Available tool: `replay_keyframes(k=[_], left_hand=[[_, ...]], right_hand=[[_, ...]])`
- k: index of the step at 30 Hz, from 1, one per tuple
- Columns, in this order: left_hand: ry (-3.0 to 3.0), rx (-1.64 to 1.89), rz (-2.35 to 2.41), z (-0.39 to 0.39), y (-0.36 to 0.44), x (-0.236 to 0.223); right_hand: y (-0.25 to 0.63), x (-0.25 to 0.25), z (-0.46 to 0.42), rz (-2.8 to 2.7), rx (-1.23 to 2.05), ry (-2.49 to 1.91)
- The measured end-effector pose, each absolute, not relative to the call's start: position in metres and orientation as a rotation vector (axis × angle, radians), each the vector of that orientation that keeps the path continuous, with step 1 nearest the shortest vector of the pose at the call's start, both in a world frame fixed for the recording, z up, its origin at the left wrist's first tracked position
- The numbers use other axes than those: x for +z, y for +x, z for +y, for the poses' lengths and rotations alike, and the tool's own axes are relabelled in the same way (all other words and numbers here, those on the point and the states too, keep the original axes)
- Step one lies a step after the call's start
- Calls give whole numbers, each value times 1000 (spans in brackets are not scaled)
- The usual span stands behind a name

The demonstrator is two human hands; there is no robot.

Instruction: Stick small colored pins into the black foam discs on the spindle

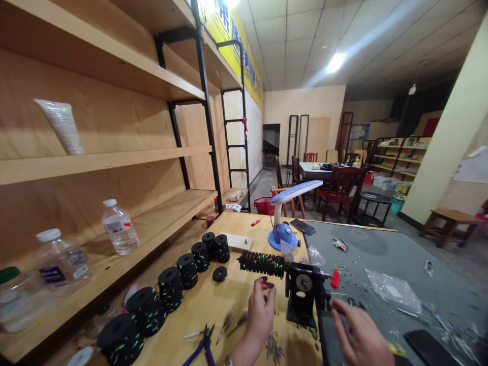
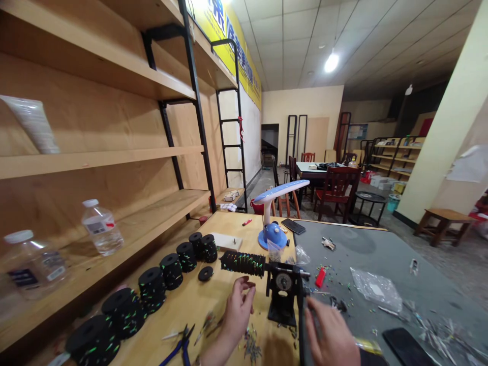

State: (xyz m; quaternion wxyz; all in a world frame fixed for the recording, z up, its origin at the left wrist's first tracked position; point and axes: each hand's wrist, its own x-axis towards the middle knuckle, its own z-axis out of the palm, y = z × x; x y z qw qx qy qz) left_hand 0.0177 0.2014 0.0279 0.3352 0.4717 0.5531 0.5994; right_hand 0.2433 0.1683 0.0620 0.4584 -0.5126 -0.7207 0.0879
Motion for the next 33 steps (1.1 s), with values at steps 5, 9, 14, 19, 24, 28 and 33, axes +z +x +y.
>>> replay_keyframes(k=[5, 9, 14, 19, 24, 28, 33], left_hand=[[1154, 1495, 1332, 205, 20, 20], [1141, 1452, 1278, 201, 17, 15], [1124, 1434, 1271, 206, 14, 9], [1246, 1379, 1407, 199, 10, 11], [1776, 1375, 1666, 170, -5, 24], [2099, 1472, 1693, 156, -15, 39], [1803, 1684, 1700, 154, -12, 48]], right_hand=[[265, 78, 230, -2070, -491, -1297], [262, 74, 249, -2223, -549, -1319], [260, 63, 256, -2182, -381, -1411], [273, 50, 251, -2033, -326, -1526], [289, 36, 228, -1971, -362, -1466], [272, 30, 200, -1948, -262, -1348], [210, 22, 182, -2076, 88, -1104]])
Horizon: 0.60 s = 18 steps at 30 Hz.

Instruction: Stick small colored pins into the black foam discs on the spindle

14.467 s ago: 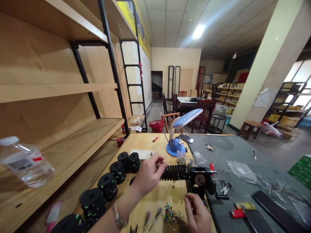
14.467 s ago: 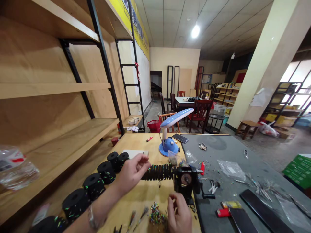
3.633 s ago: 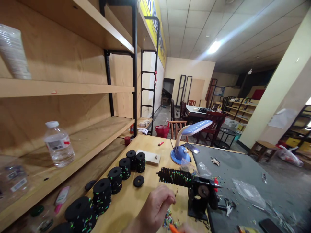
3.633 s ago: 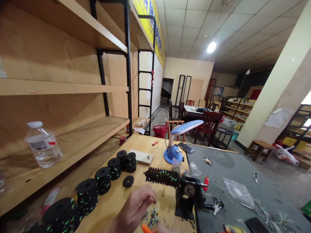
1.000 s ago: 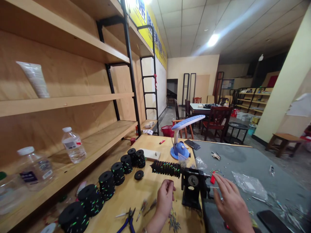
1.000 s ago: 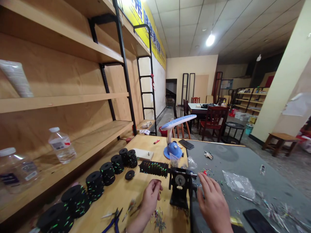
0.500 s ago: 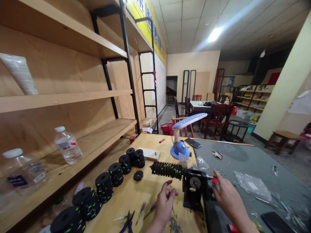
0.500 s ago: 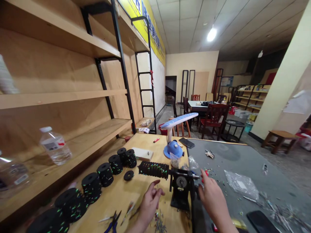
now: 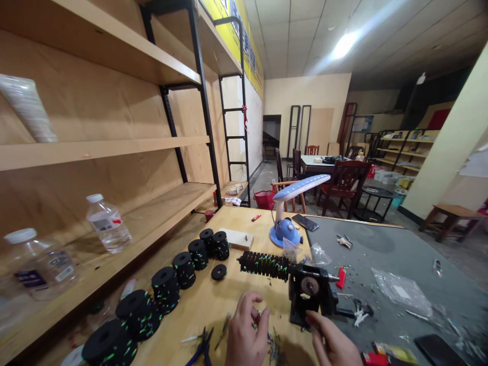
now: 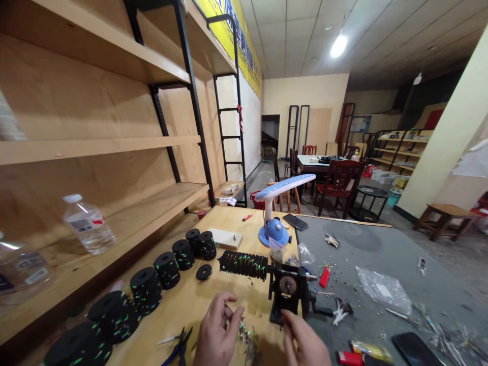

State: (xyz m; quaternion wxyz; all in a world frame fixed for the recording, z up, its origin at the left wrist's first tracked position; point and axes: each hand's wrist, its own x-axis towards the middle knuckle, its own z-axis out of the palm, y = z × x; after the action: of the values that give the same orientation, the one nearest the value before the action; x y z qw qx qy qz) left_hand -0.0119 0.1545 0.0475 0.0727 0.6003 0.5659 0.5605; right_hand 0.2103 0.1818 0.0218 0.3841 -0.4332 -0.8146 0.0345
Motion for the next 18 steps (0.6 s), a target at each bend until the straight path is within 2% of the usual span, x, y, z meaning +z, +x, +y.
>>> replay_keyframes(k=[5, 18], left_hand=[[1489, 1646, 1559, 153, -2, 36], [1648, 1555, 1548, 163, -6, 67]], right_hand=[[169, 20, 183, -2050, 331, -1036], [102, 30, 203, -1610, 920, -1171]])
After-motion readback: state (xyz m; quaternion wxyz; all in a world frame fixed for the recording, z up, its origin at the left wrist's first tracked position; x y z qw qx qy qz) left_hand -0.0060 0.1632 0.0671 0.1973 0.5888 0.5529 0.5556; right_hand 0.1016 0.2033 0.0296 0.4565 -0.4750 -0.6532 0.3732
